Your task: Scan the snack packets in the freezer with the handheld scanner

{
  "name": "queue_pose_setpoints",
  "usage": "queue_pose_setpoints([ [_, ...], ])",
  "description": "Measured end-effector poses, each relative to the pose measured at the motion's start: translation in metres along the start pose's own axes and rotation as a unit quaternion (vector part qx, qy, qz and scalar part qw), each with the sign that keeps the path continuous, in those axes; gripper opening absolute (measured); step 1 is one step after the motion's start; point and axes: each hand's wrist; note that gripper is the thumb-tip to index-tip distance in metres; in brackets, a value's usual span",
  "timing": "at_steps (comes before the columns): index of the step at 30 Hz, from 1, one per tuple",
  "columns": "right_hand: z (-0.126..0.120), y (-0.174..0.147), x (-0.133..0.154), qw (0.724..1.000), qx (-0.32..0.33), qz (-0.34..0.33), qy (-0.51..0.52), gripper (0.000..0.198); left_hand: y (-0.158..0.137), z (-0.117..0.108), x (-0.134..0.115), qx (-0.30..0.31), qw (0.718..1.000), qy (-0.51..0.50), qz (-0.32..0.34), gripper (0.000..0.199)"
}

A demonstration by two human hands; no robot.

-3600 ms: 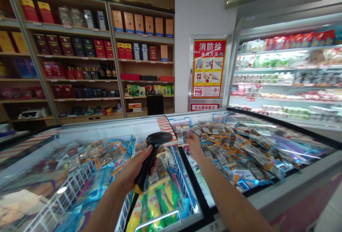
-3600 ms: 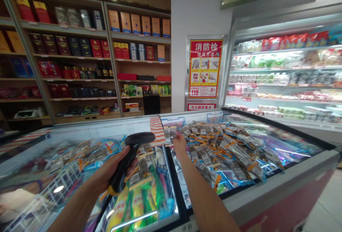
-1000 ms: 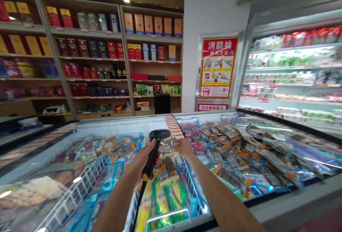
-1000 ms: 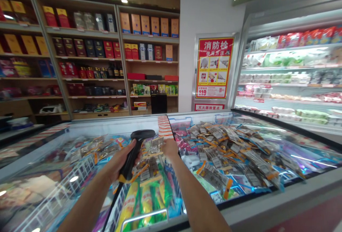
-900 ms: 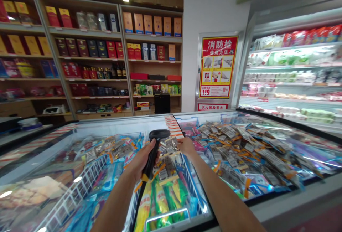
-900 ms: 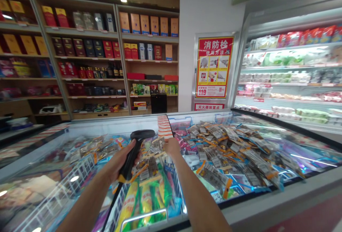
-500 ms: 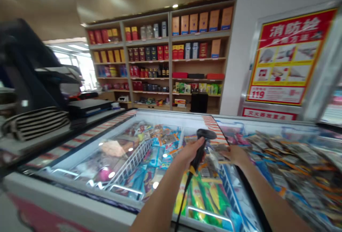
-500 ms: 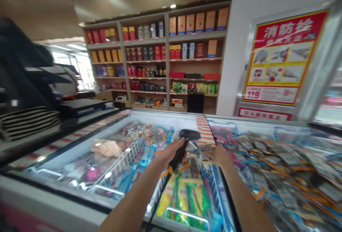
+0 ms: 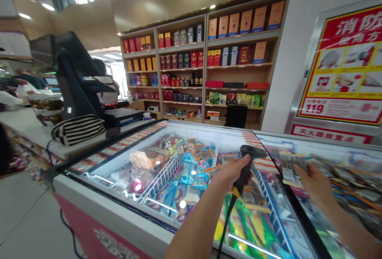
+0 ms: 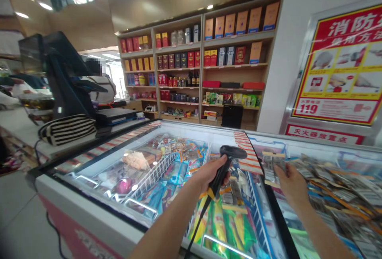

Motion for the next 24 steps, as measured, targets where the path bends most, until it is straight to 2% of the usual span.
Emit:
queue_pose_setpoints([
  [2,-0.003,-0.003,-0.003,1.000,0.009,0.018,-0.016,0.028,0.000,0.001,0.000,0.001,1.000,0.000,-0.001,0.046],
  [4,-0.004,-0.009,-0.001,0.999,-0.029,0.037,-0.018,0.027,-0.002,0.002,0.000,0.004,1.000,0.002,-0.003,0.047],
  [6,-0.002,-0.017,0.006,0.996,-0.060,0.047,0.047,0.026,-0.004,0.004,-0.001,0.004,1.000,0.003,-0.006,0.046],
  [7,0.000,-0.020,0.010,0.990,-0.050,0.049,0.122,0.027,-0.005,0.005,-0.002,0.009,1.000,0.002,-0.005,0.045],
  [10,0.008,-0.024,0.019,0.943,-0.015,0.075,0.324,0.034,-0.006,0.006,-0.004,0.020,1.000,-0.007,-0.006,0.041],
  [14,0.010,-0.017,0.015,0.890,-0.039,0.098,0.443,0.036,-0.008,0.007,-0.006,0.034,0.999,-0.019,-0.016,0.039],
  [16,0.008,-0.015,0.011,0.879,-0.046,0.092,0.466,0.035,-0.010,0.009,-0.008,0.046,0.999,-0.020,-0.019,0.038],
  [19,0.006,-0.014,0.006,0.884,-0.030,0.094,0.457,0.032,-0.014,0.012,-0.009,0.061,0.998,-0.023,-0.020,0.035],
  [24,0.009,-0.012,0.000,0.884,-0.015,0.097,0.458,0.030,-0.019,0.018,-0.011,0.047,0.998,-0.005,-0.034,0.032],
])
Point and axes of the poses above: each hand's wrist, its own y-axis towards the middle knuckle, its own z-axis out of the palm, x = y × z, and after that the axes turned 8 degrees about y, right-handed
